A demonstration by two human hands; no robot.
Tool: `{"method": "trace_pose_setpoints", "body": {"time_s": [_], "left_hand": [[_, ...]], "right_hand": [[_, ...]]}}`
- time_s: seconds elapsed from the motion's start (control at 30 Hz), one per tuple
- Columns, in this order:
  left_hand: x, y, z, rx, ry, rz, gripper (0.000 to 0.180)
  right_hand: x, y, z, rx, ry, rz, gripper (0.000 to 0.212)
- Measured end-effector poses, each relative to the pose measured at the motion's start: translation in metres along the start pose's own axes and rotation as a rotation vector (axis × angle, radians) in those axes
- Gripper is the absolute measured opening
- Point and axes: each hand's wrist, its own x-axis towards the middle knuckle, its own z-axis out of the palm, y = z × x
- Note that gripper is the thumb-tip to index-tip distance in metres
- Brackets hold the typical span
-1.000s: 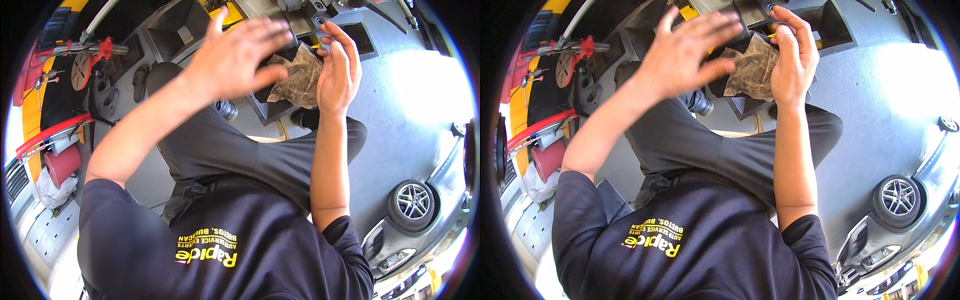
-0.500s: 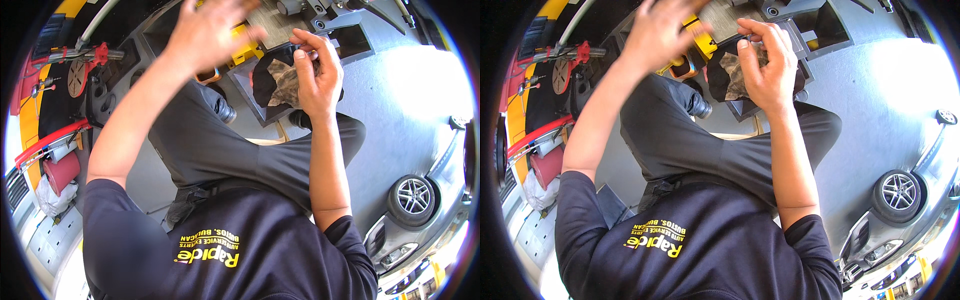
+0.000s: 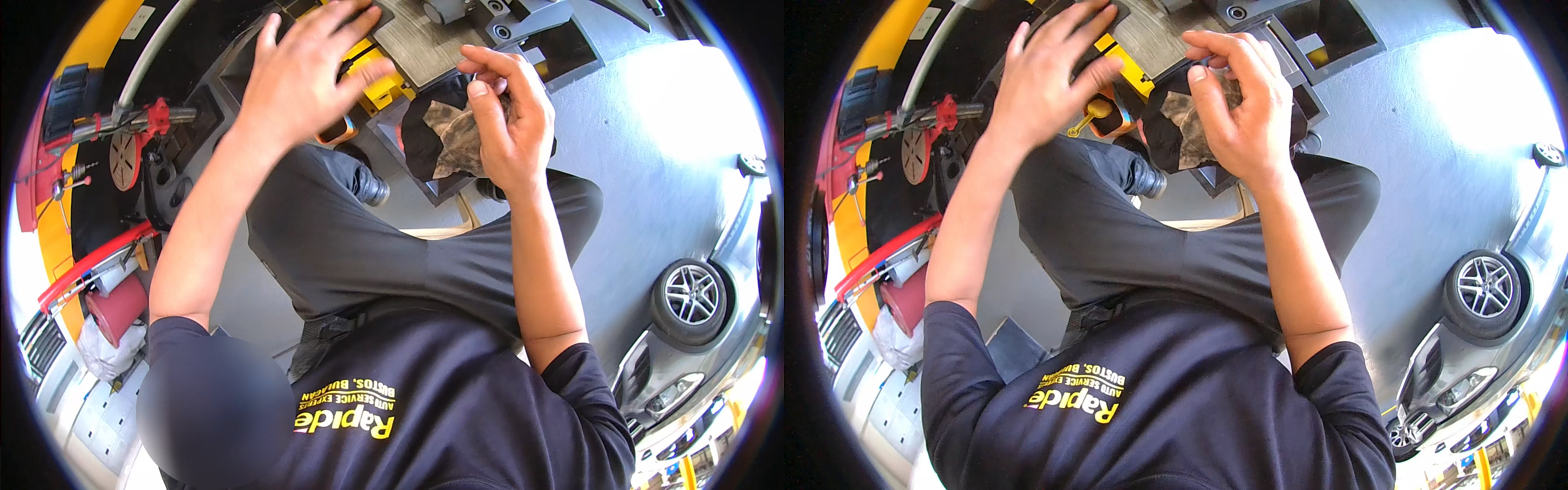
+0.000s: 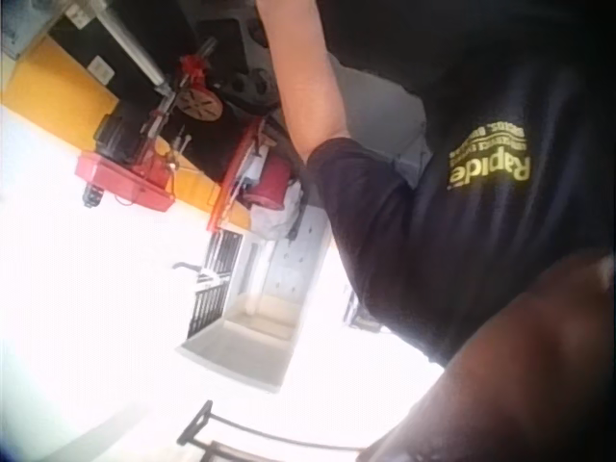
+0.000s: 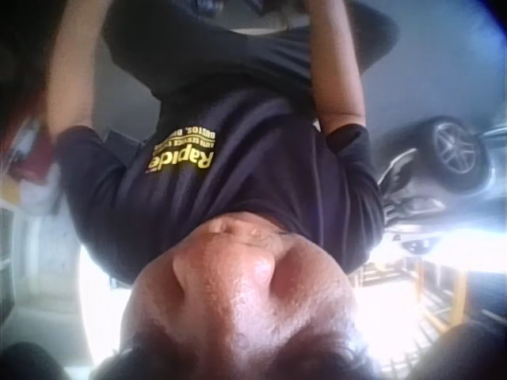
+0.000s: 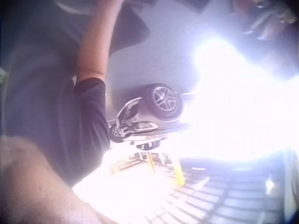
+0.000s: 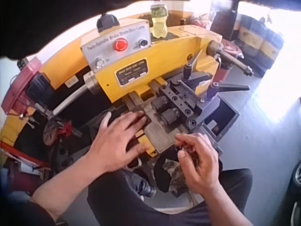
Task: The person cleans a yellow brake lathe using a green bottle and a cloth. They wipe the machine's surfaces and components, then handle a brake pad and a small metal part, placing them on the machine.
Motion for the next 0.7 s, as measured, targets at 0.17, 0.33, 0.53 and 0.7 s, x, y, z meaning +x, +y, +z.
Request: {"method": "trace_pose_setpoints", "body": {"time_s": [0.17,0.33,0.53,0.7], "left_hand": [[-0.015,0.02,-0.004,-0.062,-0.031,0.091,0.076],[-0.03,0.05,-0.01,-0.169,-0.059,0.138,0.069],[-0.019,0.037,0.001,-0.041,0.001,0.102,0.084],[0.002,0.02,0.003,-0.027,-0.005,-0.032,0.089]], "right_hand": [[-0.004,0.002,0.001,0.065,0.022,0.042,0.032],[-0.006,0.005,0.001,0.097,0.03,0.059,0.033],[-0.005,0.003,-0.001,0.102,0.016,0.081,0.033],[-0.006,0.003,-0.001,0.154,0.023,0.086,0.035]]}}
